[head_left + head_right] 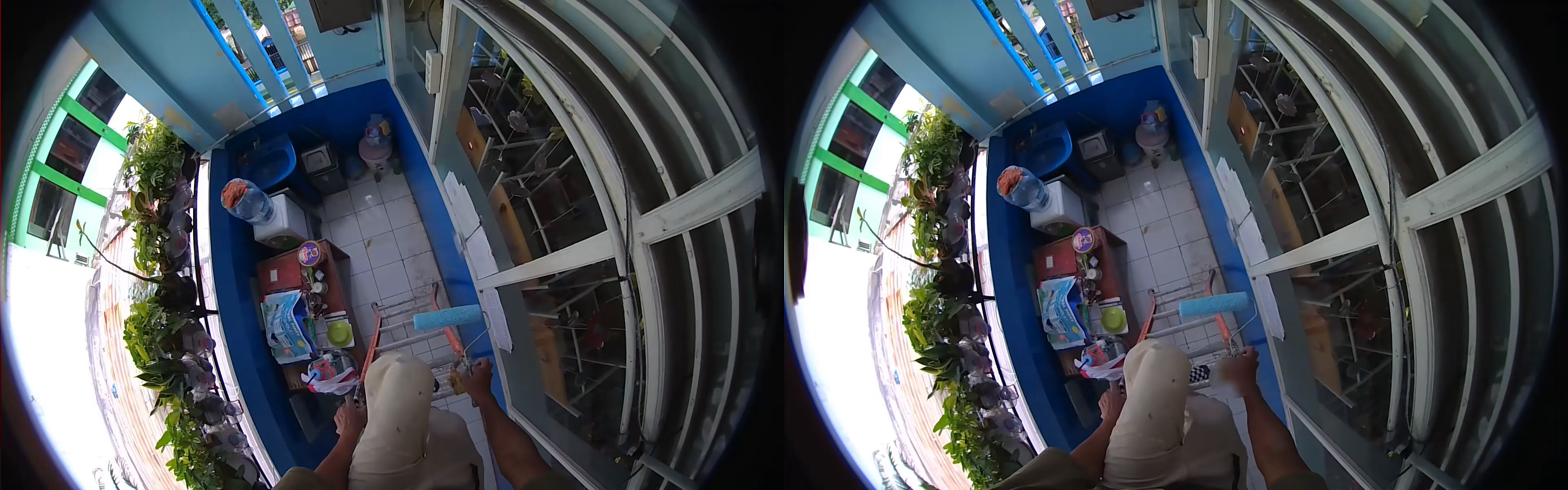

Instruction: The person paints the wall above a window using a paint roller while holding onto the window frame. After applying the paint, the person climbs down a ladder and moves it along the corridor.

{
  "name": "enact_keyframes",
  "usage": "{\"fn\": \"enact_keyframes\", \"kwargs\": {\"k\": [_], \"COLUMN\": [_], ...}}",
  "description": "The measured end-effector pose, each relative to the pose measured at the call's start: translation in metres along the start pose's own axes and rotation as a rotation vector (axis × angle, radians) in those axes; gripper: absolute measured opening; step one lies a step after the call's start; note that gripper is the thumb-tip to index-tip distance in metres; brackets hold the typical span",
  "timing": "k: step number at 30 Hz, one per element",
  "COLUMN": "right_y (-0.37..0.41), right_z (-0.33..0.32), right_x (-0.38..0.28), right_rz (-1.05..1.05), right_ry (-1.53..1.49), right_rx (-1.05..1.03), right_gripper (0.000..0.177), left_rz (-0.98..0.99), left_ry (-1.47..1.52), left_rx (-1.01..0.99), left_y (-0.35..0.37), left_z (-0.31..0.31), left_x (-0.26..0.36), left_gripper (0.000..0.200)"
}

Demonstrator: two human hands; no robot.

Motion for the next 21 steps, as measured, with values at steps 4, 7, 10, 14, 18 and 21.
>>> {"fn": "enact_keyframes", "kwargs": {"k": [4,7,10,14,18,21], "right_y": [0.001,0.001,-0.001,-0.004,-0.007,-0.014], "right_z": [-0.004,0.001,0.011,0.018,0.012,0.002], "right_x": [0.006,0.004,-0.004,-0.002,-0.004,-0.014], "right_rz": [-0.045,-0.09,-0.101,-0.08,-0.038,-0.049], "right_ry": [-0.033,-0.09,-0.037,0.061,0.044,0.124], "right_rx": [-0.077,-0.084,-0.061,-0.116,-0.145,-0.165], "right_gripper": [0.035,0.035,0.034,0.032,0.034,0.036], "left_rz": [0.028,-0.012,-0.072,-0.075,-0.074,-0.07], "left_ry": [0.067,0.009,-0.093,-0.064,0.073,0.103], "left_rx": [0.186,0.121,-0.054,0.007,0.074,0.114], "left_y": [-0.016,-0.031,-0.042,-0.044,-0.036,-0.04], "left_z": [0.014,0.019,0.032,0.043,0.042,0.047], "left_x": [-0.012,-0.012,-0.021,-0.023,-0.016,-0.016], "left_gripper": [0.051,0.056,0.052,0.048,0.041,0.039]}}
Point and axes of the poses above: each hand's wrist, its own y-axis away from the middle knuckle, its own z-axis out of the palm, x = y × z, the point moved 1 cm from there along -y, towards the middle knuckle, and after that the axes turned 6 degrees about y, right-handed, at the moved point
